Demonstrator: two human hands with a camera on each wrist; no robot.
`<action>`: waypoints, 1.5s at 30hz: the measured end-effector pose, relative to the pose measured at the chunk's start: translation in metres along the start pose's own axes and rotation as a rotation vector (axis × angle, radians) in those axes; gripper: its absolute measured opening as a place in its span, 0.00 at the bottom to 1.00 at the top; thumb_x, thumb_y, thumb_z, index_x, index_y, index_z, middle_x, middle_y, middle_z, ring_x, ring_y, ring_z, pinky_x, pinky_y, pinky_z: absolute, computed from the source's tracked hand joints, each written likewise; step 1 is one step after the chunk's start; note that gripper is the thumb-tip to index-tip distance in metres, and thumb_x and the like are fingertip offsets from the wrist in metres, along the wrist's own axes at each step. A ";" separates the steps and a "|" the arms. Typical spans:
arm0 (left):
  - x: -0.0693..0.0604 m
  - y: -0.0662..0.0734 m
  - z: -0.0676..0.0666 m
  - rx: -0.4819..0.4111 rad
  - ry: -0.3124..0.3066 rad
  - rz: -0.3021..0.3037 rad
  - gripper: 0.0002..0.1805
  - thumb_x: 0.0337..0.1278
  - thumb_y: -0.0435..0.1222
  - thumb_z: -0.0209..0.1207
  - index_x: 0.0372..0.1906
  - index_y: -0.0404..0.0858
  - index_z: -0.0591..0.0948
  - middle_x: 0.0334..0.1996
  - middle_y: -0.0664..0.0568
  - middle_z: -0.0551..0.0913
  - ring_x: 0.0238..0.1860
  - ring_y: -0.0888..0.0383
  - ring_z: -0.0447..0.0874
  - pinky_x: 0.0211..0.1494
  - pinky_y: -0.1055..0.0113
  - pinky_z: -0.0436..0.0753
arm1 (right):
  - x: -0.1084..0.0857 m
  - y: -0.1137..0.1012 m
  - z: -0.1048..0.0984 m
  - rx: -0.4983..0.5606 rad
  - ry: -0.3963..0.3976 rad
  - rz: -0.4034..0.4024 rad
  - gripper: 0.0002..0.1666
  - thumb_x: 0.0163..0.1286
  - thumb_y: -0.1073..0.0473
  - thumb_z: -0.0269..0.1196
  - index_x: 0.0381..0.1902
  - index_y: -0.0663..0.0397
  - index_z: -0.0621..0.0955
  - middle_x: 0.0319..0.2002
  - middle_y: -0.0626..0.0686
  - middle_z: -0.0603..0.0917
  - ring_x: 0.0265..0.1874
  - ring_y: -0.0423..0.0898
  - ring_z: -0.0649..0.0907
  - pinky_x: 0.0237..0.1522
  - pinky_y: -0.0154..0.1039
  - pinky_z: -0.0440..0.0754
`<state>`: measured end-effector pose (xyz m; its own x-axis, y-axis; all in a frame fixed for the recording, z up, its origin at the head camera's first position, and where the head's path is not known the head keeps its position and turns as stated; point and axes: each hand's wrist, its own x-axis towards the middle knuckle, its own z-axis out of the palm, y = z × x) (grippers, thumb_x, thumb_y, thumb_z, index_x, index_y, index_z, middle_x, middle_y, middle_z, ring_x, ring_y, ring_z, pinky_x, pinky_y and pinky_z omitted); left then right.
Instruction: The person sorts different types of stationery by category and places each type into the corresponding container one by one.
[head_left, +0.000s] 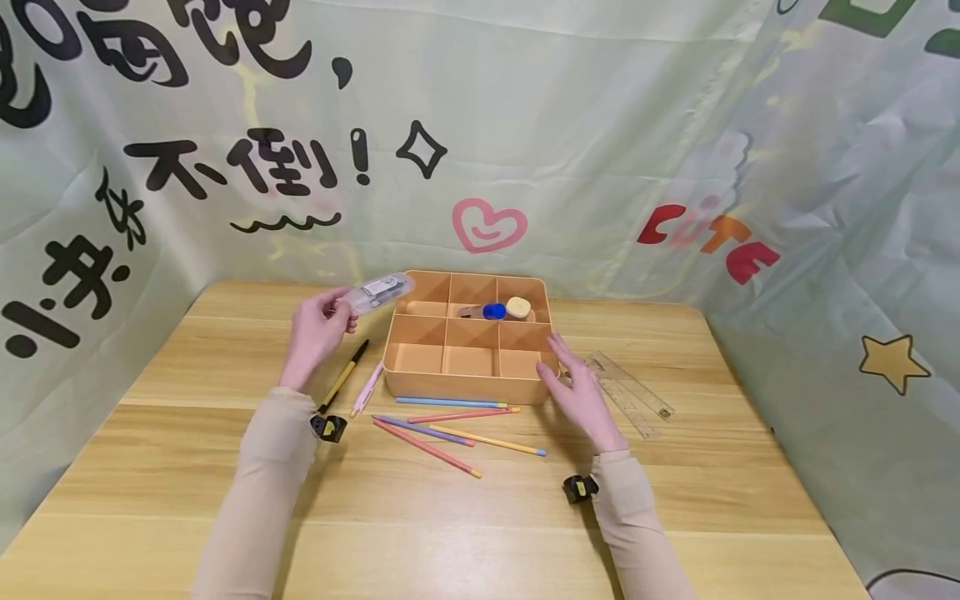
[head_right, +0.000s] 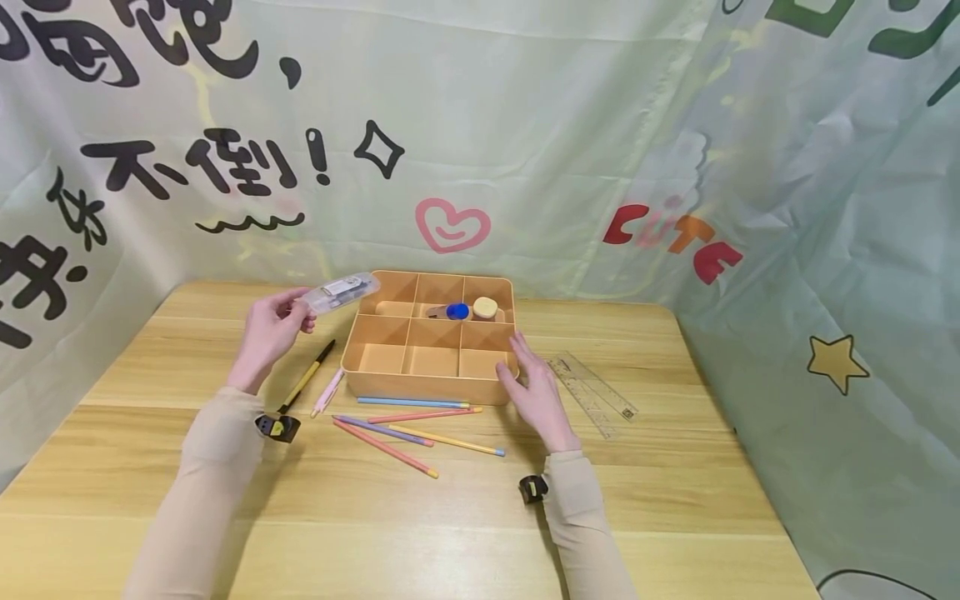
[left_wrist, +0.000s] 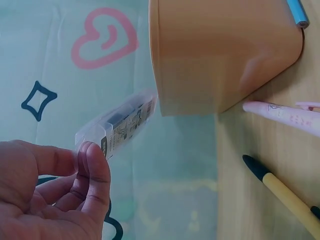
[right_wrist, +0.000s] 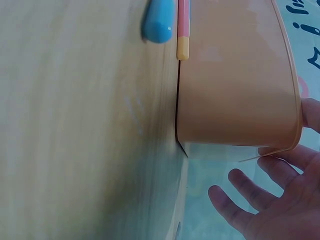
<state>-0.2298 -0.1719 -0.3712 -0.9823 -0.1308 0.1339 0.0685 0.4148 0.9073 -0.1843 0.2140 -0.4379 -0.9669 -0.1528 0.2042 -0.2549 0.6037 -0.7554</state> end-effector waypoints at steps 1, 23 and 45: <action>0.002 0.001 0.001 0.002 -0.006 -0.002 0.23 0.70 0.28 0.47 0.66 0.26 0.74 0.40 0.31 0.83 0.24 0.69 0.80 0.28 0.80 0.83 | 0.000 0.000 0.000 0.001 0.000 -0.002 0.37 0.79 0.49 0.55 0.77 0.59 0.62 0.80 0.55 0.55 0.77 0.62 0.61 0.73 0.62 0.67; 0.030 0.007 0.021 0.173 -0.143 0.018 0.23 0.68 0.28 0.46 0.65 0.24 0.74 0.39 0.32 0.86 0.24 0.66 0.79 0.25 0.79 0.78 | 0.000 0.001 0.000 -0.002 0.008 -0.008 0.37 0.78 0.49 0.55 0.77 0.60 0.62 0.80 0.56 0.56 0.77 0.62 0.62 0.72 0.62 0.68; 0.046 0.010 0.044 0.292 -0.233 0.071 0.24 0.65 0.28 0.45 0.63 0.25 0.76 0.39 0.34 0.88 0.29 0.55 0.86 0.29 0.76 0.76 | 0.000 0.000 0.000 0.007 0.009 -0.019 0.37 0.78 0.50 0.56 0.77 0.61 0.62 0.80 0.57 0.56 0.77 0.62 0.62 0.74 0.61 0.65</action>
<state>-0.2819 -0.1342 -0.3735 -0.9925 0.1015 0.0679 0.1182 0.6587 0.7430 -0.1843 0.2139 -0.4381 -0.9619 -0.1567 0.2238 -0.2729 0.5950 -0.7560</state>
